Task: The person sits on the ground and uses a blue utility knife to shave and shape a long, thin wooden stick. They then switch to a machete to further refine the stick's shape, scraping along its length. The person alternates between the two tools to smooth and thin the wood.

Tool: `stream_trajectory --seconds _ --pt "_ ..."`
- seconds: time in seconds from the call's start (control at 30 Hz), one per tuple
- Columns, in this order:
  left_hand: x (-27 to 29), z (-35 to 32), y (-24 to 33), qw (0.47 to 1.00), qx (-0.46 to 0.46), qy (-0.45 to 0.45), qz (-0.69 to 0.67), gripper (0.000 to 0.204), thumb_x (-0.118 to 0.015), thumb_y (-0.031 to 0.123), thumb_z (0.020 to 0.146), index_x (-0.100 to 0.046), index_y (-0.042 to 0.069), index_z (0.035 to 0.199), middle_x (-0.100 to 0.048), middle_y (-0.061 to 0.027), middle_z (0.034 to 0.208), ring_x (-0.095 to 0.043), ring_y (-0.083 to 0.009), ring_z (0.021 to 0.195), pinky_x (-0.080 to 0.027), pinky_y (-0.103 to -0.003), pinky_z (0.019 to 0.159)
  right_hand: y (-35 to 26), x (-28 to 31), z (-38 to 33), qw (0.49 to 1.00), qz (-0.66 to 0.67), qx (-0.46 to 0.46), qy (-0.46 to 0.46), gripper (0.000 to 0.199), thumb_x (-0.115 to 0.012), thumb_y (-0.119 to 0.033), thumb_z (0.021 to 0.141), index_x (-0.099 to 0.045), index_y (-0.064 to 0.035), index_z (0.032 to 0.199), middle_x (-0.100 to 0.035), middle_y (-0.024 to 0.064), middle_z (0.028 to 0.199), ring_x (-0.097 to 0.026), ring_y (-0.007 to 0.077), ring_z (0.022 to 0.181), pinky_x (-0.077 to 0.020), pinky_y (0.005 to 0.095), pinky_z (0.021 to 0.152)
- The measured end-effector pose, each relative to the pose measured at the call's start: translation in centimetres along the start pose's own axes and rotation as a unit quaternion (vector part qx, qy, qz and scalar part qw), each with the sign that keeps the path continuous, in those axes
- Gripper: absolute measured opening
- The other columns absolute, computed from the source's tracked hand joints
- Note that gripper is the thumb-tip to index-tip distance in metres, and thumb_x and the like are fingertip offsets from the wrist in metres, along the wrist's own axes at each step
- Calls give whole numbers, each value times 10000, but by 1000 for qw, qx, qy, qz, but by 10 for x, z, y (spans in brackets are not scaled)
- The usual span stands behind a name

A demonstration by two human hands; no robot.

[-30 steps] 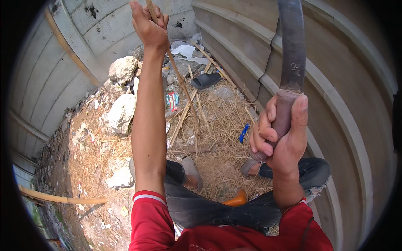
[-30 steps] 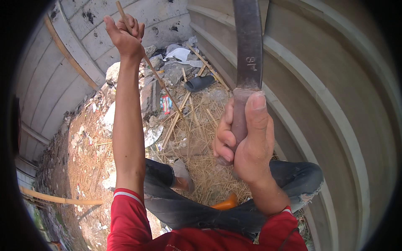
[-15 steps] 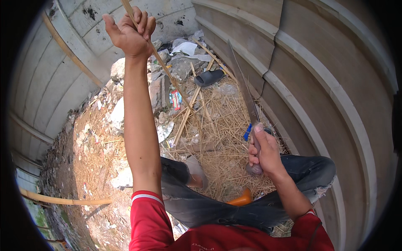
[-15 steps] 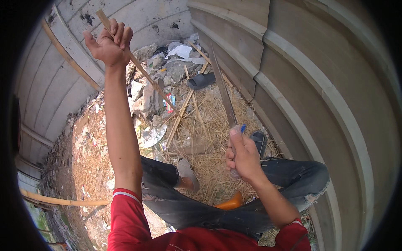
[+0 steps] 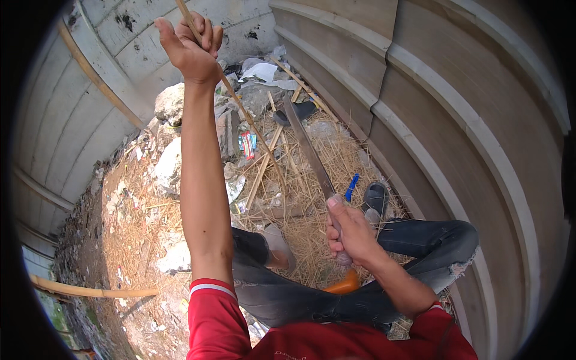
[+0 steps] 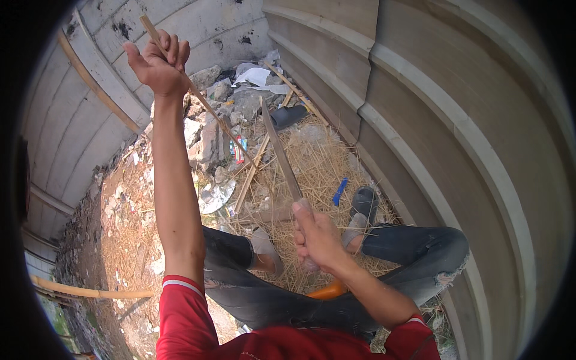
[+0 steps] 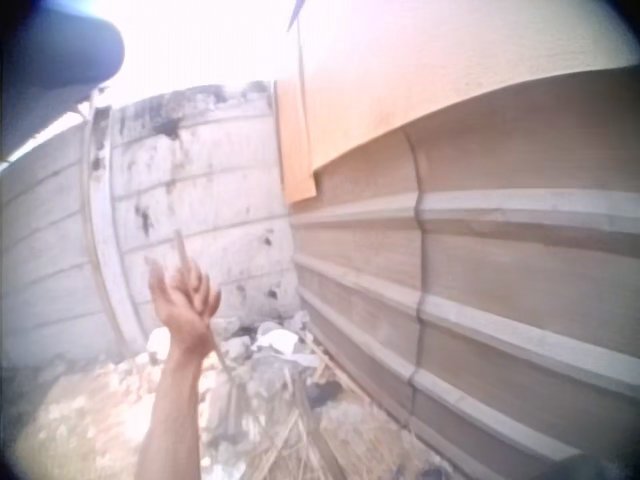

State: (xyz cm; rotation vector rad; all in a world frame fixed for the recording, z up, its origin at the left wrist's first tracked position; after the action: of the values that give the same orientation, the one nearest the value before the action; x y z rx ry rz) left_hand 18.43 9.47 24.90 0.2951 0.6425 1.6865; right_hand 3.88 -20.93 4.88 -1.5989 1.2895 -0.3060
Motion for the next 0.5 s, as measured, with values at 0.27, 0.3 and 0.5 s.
stream_trajectory --seconds 0.27,0.3,0.5 --pt "-5 11 -15 1000 6 24 -16 752 -288 819 897 -401 95 728 -297 19 518 -234 -111 463 -191 -263 473 -99 -25 -45 850 117 514 -16 499 -485 -536 1025 -480 -44 936 -443 15 618 -412 99 457 -396 269 453" --pt "-10 12 -15 1000 -1 17 -16 747 -292 815 899 -406 97 726 -297 19 516 -237 -115 460 -195 -260 472 -93 -27 -37 808 132 573 -39 506 -491 -529 1025 -493 -26 971 -454 20 620 -421 109 460 -404 277 467" --pt "-32 -10 -27 999 21 6 46 756 -284 815 901 -428 94 724 -324 10 509 -253 -113 460 -205 -259 463 21 -2 20 963 -202 175 -30 482 -517 -465 1031 -590 -1 1139 -511 -1 630 -492 94 516 -424 287 517"
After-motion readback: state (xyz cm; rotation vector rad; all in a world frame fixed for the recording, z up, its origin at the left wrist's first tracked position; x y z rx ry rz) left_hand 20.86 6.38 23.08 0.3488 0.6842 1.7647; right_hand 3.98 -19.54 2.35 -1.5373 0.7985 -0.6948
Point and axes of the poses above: each hand's wrist, its own z-axis towards the middle knuckle, its own x-axis out of the back of the hand, y = z × x, the point moved 1 cm from there along z, towards the middle knuckle
